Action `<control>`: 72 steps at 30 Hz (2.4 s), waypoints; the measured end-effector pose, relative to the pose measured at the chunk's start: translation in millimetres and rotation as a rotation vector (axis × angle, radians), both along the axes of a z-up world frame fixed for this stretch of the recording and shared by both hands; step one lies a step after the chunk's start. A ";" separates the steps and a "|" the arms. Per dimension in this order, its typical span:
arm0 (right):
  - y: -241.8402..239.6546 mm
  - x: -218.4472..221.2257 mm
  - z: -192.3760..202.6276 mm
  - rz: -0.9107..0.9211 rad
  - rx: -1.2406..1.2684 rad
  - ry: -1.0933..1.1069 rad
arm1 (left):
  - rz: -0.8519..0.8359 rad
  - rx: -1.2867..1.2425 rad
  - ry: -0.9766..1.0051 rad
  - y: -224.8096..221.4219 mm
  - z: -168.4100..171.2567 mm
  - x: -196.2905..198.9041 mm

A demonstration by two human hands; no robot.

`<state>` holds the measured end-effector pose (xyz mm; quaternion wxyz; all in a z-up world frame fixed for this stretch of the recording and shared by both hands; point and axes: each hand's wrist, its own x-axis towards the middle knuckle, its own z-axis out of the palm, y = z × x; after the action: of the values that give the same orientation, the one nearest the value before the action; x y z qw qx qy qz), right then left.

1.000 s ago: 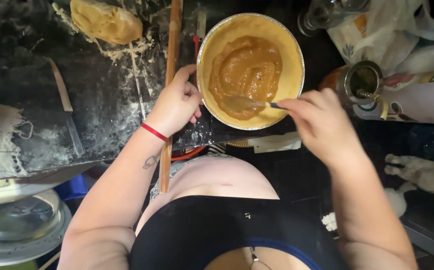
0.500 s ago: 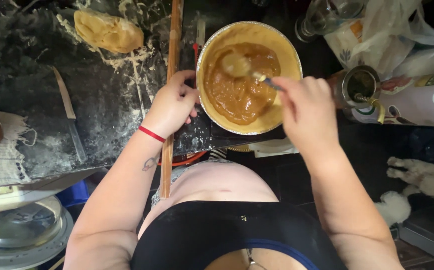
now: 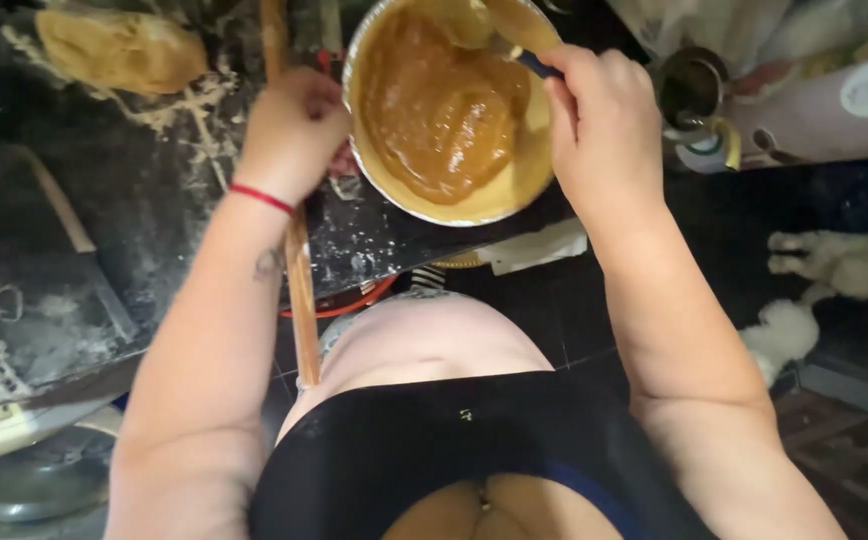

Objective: Filling a pie crust with a pumpkin mixture and rolling out dough for the top crust.

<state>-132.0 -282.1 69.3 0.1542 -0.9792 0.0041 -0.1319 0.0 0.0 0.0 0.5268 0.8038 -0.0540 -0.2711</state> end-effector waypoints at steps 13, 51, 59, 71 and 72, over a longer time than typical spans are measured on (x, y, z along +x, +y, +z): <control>-3.7 -36.5 16.1 0.056 0.104 -0.079 | 0.037 0.019 -0.034 -2.2 -0.8 54.9; 3.6 -54.7 11.4 -0.069 0.270 0.243 | 0.010 -0.078 0.028 19.4 27.2 -20.4; -1.7 -36.0 21.1 0.007 0.190 0.220 | 0.003 -0.071 0.036 17.1 27.0 -19.0; 1.4 -39.3 40.9 0.098 0.075 0.256 | 0.001 -0.073 0.042 15.1 27.4 -18.1; 5.2 -38.5 38.2 0.120 0.106 0.248 | 0.005 -0.071 0.044 14.8 26.8 -18.8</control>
<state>-170.6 -276.9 107.5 0.2115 -0.9770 -0.0286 -0.0002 -18.8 14.8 26.8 0.5568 0.7785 -0.0504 -0.2852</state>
